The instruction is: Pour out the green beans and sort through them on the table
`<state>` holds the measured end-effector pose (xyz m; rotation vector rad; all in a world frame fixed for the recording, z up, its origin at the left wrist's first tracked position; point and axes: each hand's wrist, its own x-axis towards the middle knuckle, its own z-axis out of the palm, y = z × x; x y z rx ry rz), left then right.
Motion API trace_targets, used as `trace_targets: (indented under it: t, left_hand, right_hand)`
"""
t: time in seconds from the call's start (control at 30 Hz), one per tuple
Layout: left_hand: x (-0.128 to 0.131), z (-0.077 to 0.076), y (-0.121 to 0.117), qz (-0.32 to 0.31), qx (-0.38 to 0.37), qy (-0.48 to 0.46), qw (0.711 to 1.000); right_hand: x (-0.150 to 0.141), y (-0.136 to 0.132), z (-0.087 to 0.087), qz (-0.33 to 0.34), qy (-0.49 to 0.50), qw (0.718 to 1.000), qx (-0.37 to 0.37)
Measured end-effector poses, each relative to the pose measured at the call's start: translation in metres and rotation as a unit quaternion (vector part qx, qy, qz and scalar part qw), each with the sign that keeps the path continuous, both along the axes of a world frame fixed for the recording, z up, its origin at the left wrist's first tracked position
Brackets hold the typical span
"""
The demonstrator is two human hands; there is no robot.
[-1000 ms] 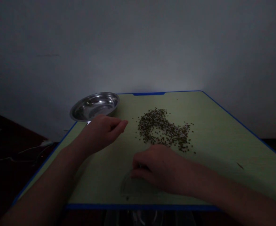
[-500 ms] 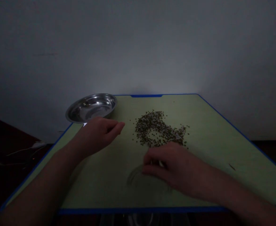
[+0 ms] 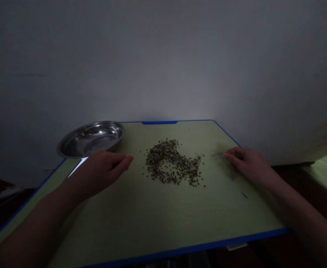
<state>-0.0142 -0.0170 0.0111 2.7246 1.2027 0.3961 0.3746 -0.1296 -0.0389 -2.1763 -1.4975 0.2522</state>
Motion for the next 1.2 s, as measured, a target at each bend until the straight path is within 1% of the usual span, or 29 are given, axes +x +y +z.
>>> trace_targets:
  t: [0.07,0.17,0.37,0.6,0.83,1.03,1.2]
  left_hand:
    - [0.0,0.0,0.0,-0.002,-0.003,0.0,1.0]
    - [-0.001,0.001,-0.001,0.0,-0.006,0.005,1.0]
    - [0.0,0.001,-0.001,-0.007,0.002,0.012,1.0]
    - [-0.002,-0.001,0.0,-0.004,0.007,0.014,1.0]
    - [-0.003,-0.003,0.0,-0.008,0.012,0.014,1.0]
    - [-0.004,-0.003,-0.001,-0.006,0.013,0.013,1.0]
    - [-0.004,-0.002,0.0,0.002,0.002,0.022,1.0]
  right_hand:
    - [-0.004,0.005,-0.001,-0.014,-0.002,1.0,-0.009]
    - [-0.02,0.017,0.002,-0.015,-0.01,1.0,-0.019]
    - [-0.053,0.053,0.005,0.035,-0.03,0.999,-0.022]
    - [-0.063,0.109,0.008,0.076,-0.077,0.994,-0.026]
    - [-0.076,0.156,0.015,0.111,-0.106,0.986,-0.064]
    - [-0.104,0.184,0.021,0.174,-0.116,0.975,-0.078]
    - [-0.134,0.191,0.026,0.246,-0.105,0.961,-0.062]
